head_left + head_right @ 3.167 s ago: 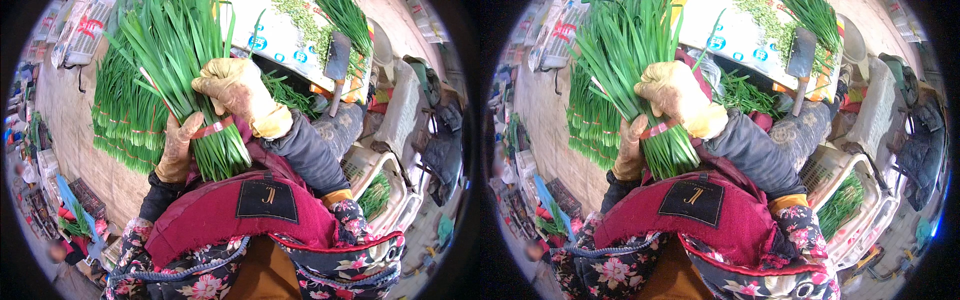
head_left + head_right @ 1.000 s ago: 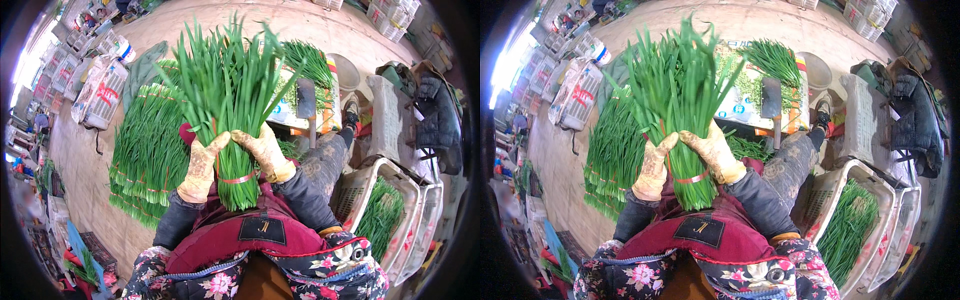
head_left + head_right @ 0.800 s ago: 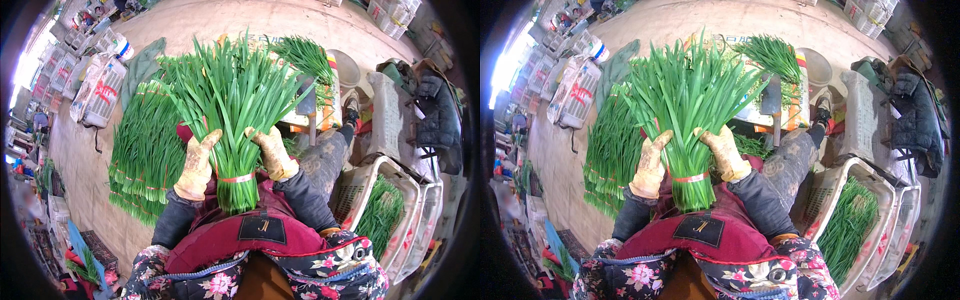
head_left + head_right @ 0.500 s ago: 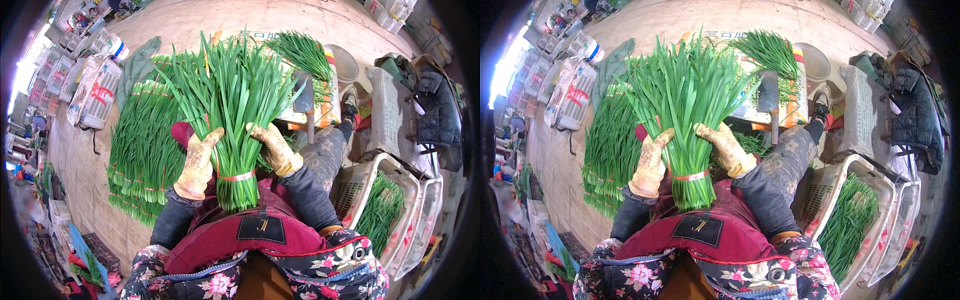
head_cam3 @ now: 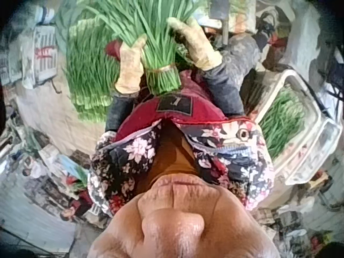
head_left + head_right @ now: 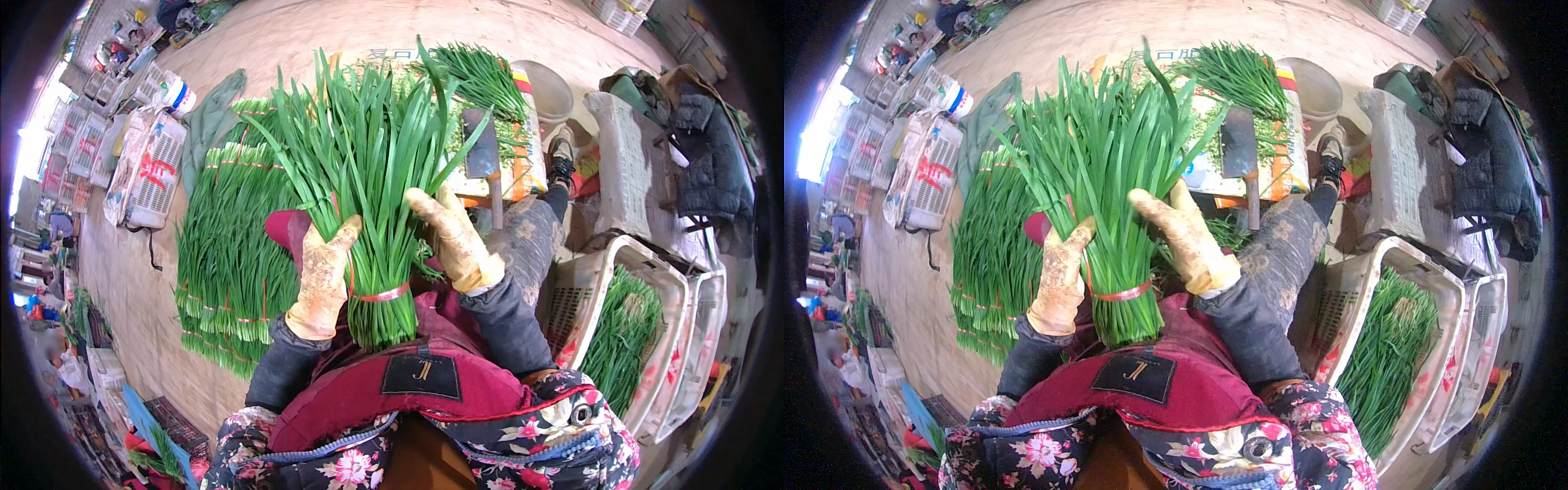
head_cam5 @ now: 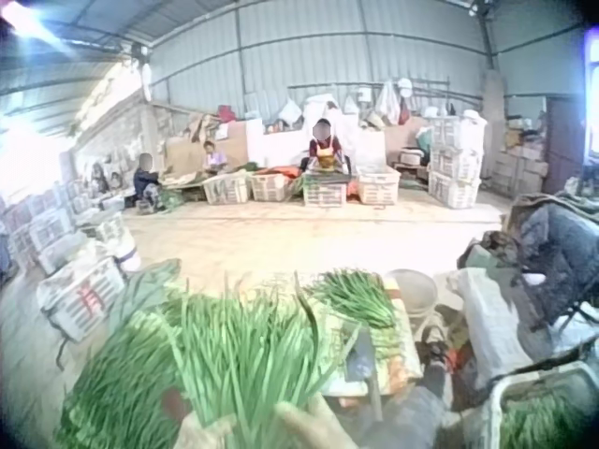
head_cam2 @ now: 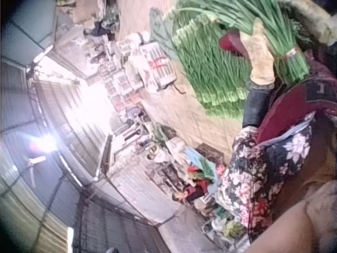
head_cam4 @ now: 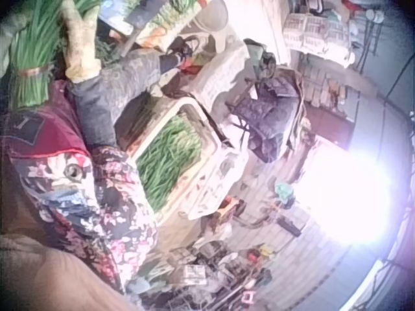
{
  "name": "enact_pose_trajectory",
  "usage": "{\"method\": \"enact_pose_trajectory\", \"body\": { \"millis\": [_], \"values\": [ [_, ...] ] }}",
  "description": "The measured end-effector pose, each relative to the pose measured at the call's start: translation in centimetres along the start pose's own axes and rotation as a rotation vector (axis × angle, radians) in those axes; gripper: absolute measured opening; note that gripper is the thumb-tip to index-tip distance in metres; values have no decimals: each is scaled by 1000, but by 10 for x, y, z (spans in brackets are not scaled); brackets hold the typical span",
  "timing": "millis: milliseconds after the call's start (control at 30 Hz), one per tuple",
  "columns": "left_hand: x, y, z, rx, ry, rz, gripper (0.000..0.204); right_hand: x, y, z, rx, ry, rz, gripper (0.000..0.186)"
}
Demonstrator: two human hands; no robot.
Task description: The person gathers green leafy vegetables, aligns them into neat bunches, and ties each bundle with a rubber band. The person then places the completed bundles onto a growing stack on the floor.
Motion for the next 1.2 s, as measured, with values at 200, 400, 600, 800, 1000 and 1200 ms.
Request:
{"method": "enact_pose_trajectory", "body": {
  "millis": [200, 400, 600, 800, 1000, 1200],
  "values": [
    [-10, -4, -1, 53, -20, -9, 40, 11, 8, -12, 72, -58, -113, 60],
    [2, -3, 7, 29, -6, -35, 38, 24, 10, -17, 80, -93, -127, 52],
    [11, 1, 14, 43, -29, -56, 42, 22, 9, -14, 89, -68, -45, 50],
    [17, 4, 21, 65, -76, -52, 48, 20, 6, -16, 49, -55, -33, 45],
    [18, 4, 21, 31, -29, -53, 42, 17, 3, -16, 13, -14, -54, 43],
    [12, 1, 13, 35, -10, -26, 41, 26, 8, -17, 48, -61, -84, 61]
  ]
}}
Point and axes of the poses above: each hand's wrist, its own y-axis towards the middle knuckle, its own x-axis out of the back of the hand, z = x × y, the point moved 8 cm from there along y, towards the middle knuckle, and after that the axes turned 14 degrees about y, right-handed, at the moved point
